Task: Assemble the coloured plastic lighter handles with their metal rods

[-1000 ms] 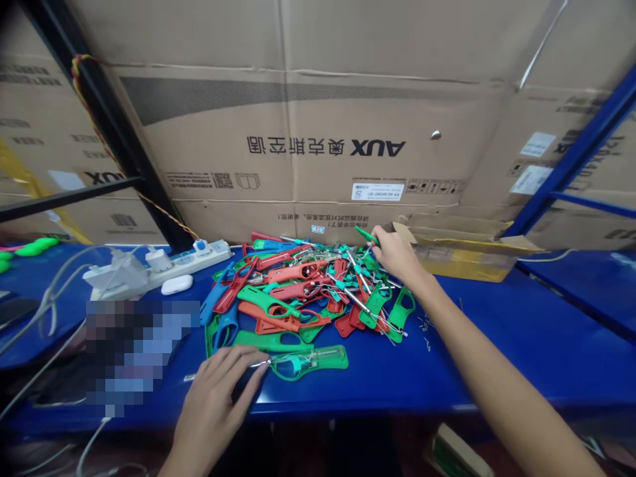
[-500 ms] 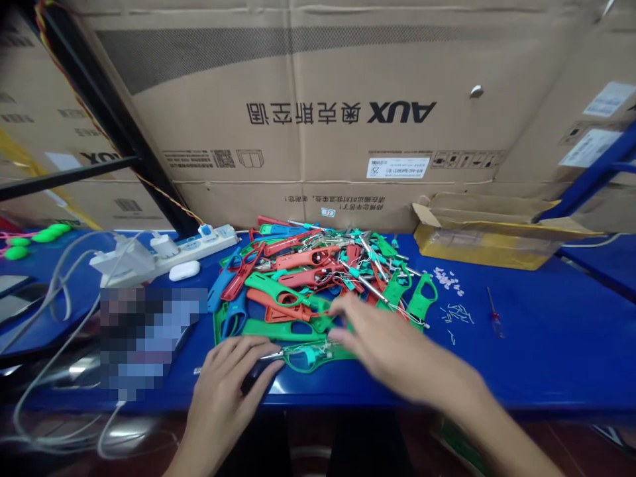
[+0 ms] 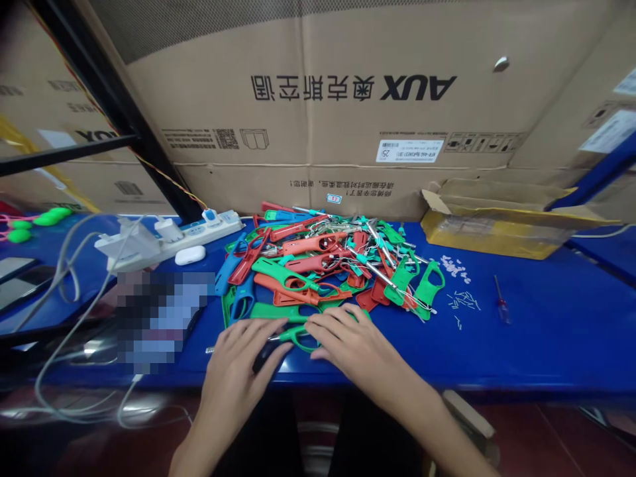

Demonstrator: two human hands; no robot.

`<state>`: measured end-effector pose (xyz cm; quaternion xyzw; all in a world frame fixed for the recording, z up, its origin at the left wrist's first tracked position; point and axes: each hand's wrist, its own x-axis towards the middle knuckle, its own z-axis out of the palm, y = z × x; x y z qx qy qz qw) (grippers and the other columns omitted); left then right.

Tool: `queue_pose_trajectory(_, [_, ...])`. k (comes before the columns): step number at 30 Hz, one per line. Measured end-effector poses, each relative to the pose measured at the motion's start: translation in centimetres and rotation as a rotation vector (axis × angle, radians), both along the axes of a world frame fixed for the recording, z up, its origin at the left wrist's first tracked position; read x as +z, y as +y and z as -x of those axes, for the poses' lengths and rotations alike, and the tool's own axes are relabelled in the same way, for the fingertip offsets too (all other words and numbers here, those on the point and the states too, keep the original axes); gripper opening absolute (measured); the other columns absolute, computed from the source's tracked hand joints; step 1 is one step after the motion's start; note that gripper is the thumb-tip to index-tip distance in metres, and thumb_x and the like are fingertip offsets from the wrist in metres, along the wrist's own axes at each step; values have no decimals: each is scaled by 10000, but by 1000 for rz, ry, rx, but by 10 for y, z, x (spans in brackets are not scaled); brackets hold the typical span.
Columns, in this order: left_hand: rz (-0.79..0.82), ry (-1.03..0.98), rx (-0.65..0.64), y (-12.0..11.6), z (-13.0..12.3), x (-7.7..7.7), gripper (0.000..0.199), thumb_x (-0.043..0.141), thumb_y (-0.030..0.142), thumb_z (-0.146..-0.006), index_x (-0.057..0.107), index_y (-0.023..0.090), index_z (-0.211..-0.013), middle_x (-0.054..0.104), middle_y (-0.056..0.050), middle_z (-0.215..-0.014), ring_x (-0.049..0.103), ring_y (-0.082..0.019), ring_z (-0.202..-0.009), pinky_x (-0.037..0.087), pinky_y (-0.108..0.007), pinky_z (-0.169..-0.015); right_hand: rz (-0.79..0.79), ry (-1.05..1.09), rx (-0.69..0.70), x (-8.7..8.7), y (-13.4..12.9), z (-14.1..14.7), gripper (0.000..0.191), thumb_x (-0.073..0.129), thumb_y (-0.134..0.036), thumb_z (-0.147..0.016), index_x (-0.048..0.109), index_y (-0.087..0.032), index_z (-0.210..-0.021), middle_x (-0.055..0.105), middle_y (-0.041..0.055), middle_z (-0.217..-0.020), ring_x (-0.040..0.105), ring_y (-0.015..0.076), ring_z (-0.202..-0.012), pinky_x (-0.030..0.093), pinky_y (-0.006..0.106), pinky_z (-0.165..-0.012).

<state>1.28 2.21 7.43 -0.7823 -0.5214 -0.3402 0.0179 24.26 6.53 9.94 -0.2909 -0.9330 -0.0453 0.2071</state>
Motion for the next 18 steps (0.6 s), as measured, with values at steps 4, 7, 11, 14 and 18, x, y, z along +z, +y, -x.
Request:
queue_pose_trajectory(4, [-24,19,-7,-1,0,1,246,603,240,-1008,679,259,-1241,716,-20,-1053,600,-228,-981,385,-383,-894,37,37,-7,-2,-5,0,343,438,-379,-1070,622,-172,-1273,727,69,-1225,652,226,-1112,530,412,-929])
queue_pose_trajectory(7, [-37,9,-4,-1,-1,1,234,574,226,-1022,698,250,-1219,718,-26,-1055,597,-224,-984,388,-382,-893,66,73,-23,-4,-8,-2,368,422,-405,-1073,631,-182,-1277,728,69,-1234,645,221,-1140,532,404,-955])
queue_pose_trajectory(11, [-24,-15,8,-1,-2,2,225,581,256,-1023,701,240,-1213,724,-31,-1060,600,-228,-997,395,-387,-898,122,100,-43,-3,-12,-5,366,454,-421,-1061,640,-195,-1280,724,67,-1243,647,221,-1131,540,406,-959])
queue_pose_trajectory(14, [-6,-4,-1,-2,-2,4,210,575,258,-1026,719,255,-1178,723,-28,-1066,607,-226,-997,400,-391,-892,176,90,-65,0,-16,-9,359,496,-424,-1047,643,-197,-1282,720,80,-1243,655,235,-1114,555,432,-944])
queue_pose_trajectory(18, [5,15,1,-3,-2,7,209,559,262,-1032,739,264,-1139,724,-30,-1061,616,-229,-987,408,-395,-878,237,120,-76,2,-18,-20,358,570,-432,-1016,634,-233,-1307,713,77,-1267,654,244,-1146,556,444,-966])
